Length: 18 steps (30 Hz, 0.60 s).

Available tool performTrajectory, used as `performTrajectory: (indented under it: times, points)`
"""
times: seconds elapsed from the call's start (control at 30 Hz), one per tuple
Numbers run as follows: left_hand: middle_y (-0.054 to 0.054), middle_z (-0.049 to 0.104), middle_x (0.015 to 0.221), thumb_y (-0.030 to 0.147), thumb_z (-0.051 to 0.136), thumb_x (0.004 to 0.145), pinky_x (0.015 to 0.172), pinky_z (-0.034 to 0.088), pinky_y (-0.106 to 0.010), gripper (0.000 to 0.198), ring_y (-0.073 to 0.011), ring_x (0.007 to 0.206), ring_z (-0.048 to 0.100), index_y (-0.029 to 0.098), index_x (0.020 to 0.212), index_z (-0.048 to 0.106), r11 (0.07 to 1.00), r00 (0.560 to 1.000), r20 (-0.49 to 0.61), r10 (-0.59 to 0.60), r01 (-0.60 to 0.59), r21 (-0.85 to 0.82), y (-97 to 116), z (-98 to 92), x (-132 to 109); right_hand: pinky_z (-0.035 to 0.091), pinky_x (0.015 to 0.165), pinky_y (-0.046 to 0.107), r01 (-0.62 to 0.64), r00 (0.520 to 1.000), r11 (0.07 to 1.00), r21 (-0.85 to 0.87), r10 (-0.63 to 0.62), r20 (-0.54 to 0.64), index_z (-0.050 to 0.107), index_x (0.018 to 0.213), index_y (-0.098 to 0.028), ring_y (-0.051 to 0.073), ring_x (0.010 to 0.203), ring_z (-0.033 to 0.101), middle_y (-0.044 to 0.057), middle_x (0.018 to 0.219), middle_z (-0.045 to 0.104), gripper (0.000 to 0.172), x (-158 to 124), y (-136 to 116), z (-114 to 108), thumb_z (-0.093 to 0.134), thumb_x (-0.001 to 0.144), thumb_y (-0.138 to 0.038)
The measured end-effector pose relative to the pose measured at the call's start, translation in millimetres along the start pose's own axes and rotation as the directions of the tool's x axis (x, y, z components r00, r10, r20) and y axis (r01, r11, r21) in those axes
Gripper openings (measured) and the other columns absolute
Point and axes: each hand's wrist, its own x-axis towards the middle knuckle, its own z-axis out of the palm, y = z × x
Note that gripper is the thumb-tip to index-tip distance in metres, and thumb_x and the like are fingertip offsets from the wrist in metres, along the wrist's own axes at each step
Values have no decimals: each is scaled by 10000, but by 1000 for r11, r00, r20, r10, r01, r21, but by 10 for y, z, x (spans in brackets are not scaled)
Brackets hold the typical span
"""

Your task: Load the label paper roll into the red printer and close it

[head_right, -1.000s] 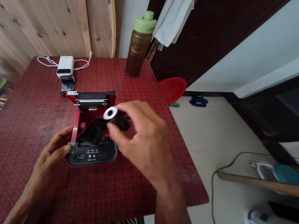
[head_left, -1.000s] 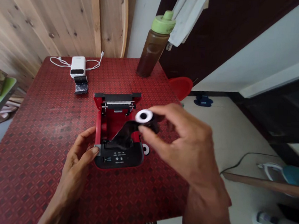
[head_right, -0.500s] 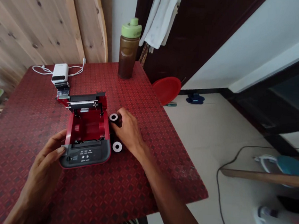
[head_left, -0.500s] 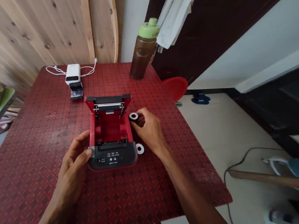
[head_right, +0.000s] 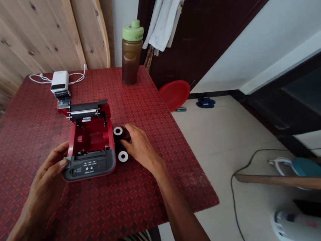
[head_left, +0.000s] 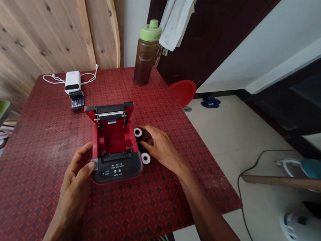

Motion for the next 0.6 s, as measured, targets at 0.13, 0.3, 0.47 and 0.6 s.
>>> performTrajectory:
  times: [0.13, 0.3, 0.47, 0.6]
  points:
    - [-78, 757, 1387, 489, 886, 837, 1040, 556, -409, 619, -319, 1267, 703, 264, 1388, 716, 1000, 1000, 9, -10, 9, 12, -27, -46, 16, 603, 833, 364, -62, 996, 998, 11, 63, -56, 673, 1314, -188, 192, 887, 744, 60, 1068, 773, 370, -305, 33, -126, 634, 964, -75]
    - [-92, 744, 1432, 497, 854, 874, 1093, 529, -430, 642, -344, 1361, 665, 268, 1447, 677, 999, 999, 22, -31, 31, 13, -59, -81, 12, 639, 870, 384, -140, 989, 987, 78, 144, -37, 667, 1321, -242, 202, 938, 760, 60, 1225, 776, 503, -730, 7, -29, 761, 849, -100]
    - [-91, 755, 1417, 496, 862, 863, 1125, 518, -435, 658, -350, 1407, 640, 267, 1451, 676, 999, 999, 12, -36, 35, 26, -43, -67, -4, 612, 945, 472, -96, 967, 993, 70, 110, -230, 695, 1076, -248, 281, 1052, 731, 70, 1098, 758, 268, -735, -47, 353, 680, 866, -83]
    - [-95, 741, 1446, 497, 832, 900, 1142, 512, -460, 627, -352, 1397, 649, 272, 1461, 666, 999, 999, 29, -38, 37, 27, -17, -46, -24, 605, 993, 483, -94, 956, 989, 114, 122, -267, 680, 1162, -259, 288, 1111, 746, 91, 1189, 767, 282, -740, -25, 354, 616, 915, -139]
